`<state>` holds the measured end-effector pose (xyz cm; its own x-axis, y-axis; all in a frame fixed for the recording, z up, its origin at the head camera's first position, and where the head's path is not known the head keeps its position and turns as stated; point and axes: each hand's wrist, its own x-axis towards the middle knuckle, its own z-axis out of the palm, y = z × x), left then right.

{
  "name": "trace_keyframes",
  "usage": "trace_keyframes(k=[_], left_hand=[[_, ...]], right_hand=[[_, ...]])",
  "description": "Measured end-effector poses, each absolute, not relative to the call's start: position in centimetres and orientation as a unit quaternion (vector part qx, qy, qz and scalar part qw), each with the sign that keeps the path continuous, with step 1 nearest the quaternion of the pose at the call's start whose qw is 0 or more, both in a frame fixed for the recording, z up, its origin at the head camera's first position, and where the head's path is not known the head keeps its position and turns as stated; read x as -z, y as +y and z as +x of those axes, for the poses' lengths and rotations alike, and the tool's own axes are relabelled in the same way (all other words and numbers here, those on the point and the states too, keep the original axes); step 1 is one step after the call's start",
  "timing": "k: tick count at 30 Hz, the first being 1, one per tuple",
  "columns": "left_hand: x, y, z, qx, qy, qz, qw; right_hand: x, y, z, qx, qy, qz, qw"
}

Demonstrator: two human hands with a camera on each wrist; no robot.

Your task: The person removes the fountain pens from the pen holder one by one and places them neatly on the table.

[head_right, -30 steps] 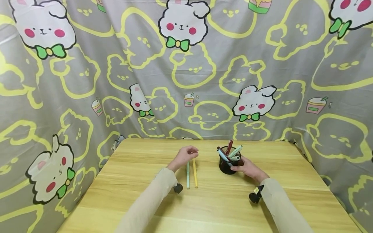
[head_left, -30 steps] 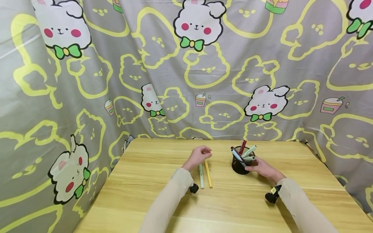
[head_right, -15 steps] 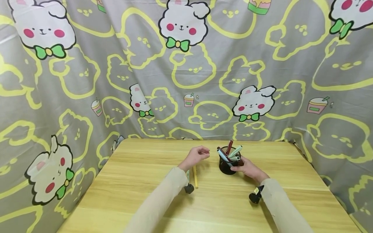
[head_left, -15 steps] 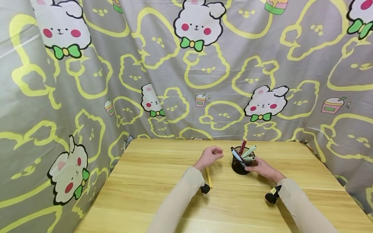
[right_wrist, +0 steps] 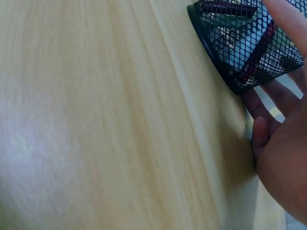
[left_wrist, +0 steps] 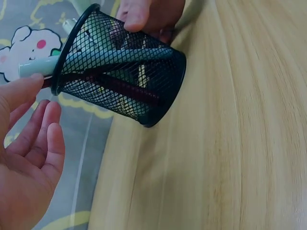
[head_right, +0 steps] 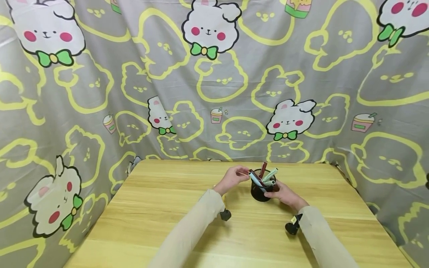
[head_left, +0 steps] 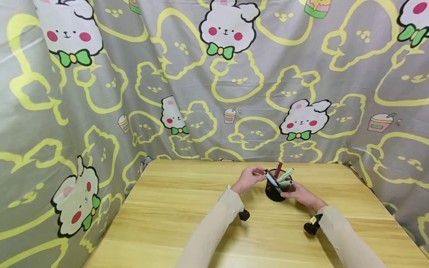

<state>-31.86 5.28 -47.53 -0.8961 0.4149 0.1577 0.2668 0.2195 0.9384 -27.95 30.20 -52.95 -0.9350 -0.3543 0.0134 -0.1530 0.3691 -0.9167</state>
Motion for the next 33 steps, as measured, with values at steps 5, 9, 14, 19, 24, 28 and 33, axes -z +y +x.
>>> trace_keyframes(k=[5, 9, 14, 19, 24, 28, 33], left_hand=[[47.5, 5.4, -31.8, -0.599, 0.768, 0.216, 0.064], [47.5, 5.4, -31.8, -0.614, 0.757, 0.214, 0.065], [46.7, 5.4, -31.3, -0.613, 0.755, 0.225, 0.061], [46.6, 5.7, -31.5, -0.605, 0.758, 0.235, 0.064], [47.1, 6.0, -31.7, -0.603, 0.761, 0.233, 0.058], [47.3, 6.1, -31.5, -0.611, 0.756, 0.229, 0.053], [47.2, 6.2, -31.4, -0.614, 0.760, 0.212, 0.038]], right_hand=[[52.9, 30.0, -28.1, 0.540, 0.821, -0.160, 0.092], [53.0, 30.1, -28.3, 0.537, 0.822, -0.166, 0.089], [52.9, 30.2, -28.3, 0.539, 0.822, -0.159, 0.088], [52.9, 30.2, -28.2, 0.537, 0.824, -0.156, 0.093], [52.9, 30.1, -28.1, 0.543, 0.819, -0.160, 0.093], [53.1, 30.1, -28.0, 0.548, 0.816, -0.159, 0.095], [53.2, 30.1, -28.0, 0.543, 0.820, -0.157, 0.087]])
